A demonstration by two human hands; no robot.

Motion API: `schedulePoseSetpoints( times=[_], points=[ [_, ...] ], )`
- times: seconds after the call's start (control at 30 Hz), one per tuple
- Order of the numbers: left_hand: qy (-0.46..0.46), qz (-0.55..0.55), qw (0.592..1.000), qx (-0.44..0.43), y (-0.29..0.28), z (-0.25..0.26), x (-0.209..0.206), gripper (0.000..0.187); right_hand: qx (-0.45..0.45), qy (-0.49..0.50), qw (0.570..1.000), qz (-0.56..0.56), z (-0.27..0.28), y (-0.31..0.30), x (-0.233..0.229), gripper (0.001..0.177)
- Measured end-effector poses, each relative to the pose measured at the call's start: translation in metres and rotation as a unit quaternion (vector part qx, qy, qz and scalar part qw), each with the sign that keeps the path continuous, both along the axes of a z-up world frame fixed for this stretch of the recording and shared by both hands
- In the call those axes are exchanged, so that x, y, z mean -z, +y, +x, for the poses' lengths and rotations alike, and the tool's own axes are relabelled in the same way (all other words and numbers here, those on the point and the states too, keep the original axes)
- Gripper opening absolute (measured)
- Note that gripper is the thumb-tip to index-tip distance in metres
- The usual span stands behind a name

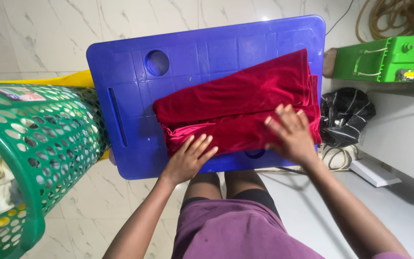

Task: The person folds several pieces of clothing including a red garment and a light-colored top by hand on a blue surface, and places them into an open suitcase.

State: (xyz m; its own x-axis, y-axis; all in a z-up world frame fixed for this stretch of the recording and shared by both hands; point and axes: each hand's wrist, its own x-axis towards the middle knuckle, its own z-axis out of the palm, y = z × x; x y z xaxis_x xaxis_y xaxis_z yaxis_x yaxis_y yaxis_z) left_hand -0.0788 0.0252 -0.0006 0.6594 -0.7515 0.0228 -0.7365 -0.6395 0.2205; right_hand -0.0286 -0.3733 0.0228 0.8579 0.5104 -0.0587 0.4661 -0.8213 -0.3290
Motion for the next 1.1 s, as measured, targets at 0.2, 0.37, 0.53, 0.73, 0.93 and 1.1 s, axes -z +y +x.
schedulePoseSetpoints(
  times=[0.2,0.37,0.53,0.73,0.93,1.1],
  points=[
    [0.01,-0.011,0.996,-0.087,0.03,-0.007,0.03,0.058,0.018,0.017,0.994,-0.109,-0.035,-0.013,0.006,0.071],
    [0.028,-0.033,0.993,-0.111,0.028,0.0,0.023,0.058,0.018,-0.021,0.983,-0.18,-0.036,-0.024,0.005,0.063],
    [-0.07,-0.042,0.988,-0.134,0.027,0.003,0.025,0.043,0.016,-0.078,0.982,-0.173,-0.017,-0.043,-0.014,0.058],
    [0.048,-0.105,0.98,-0.163,0.024,0.001,-0.004,0.043,0.029,0.056,0.992,-0.108,-0.003,-0.061,-0.055,0.04],
    [0.39,-0.1,0.882,-0.244,0.035,0.012,-0.072,0.042,0.141,0.278,0.948,-0.069,0.009,-0.101,-0.058,0.028],
    [0.4,-0.279,0.802,-0.346,0.054,0.033,-0.036,0.039,0.316,0.343,0.801,0.375,0.045,-0.114,-0.022,0.037]
  ],
)
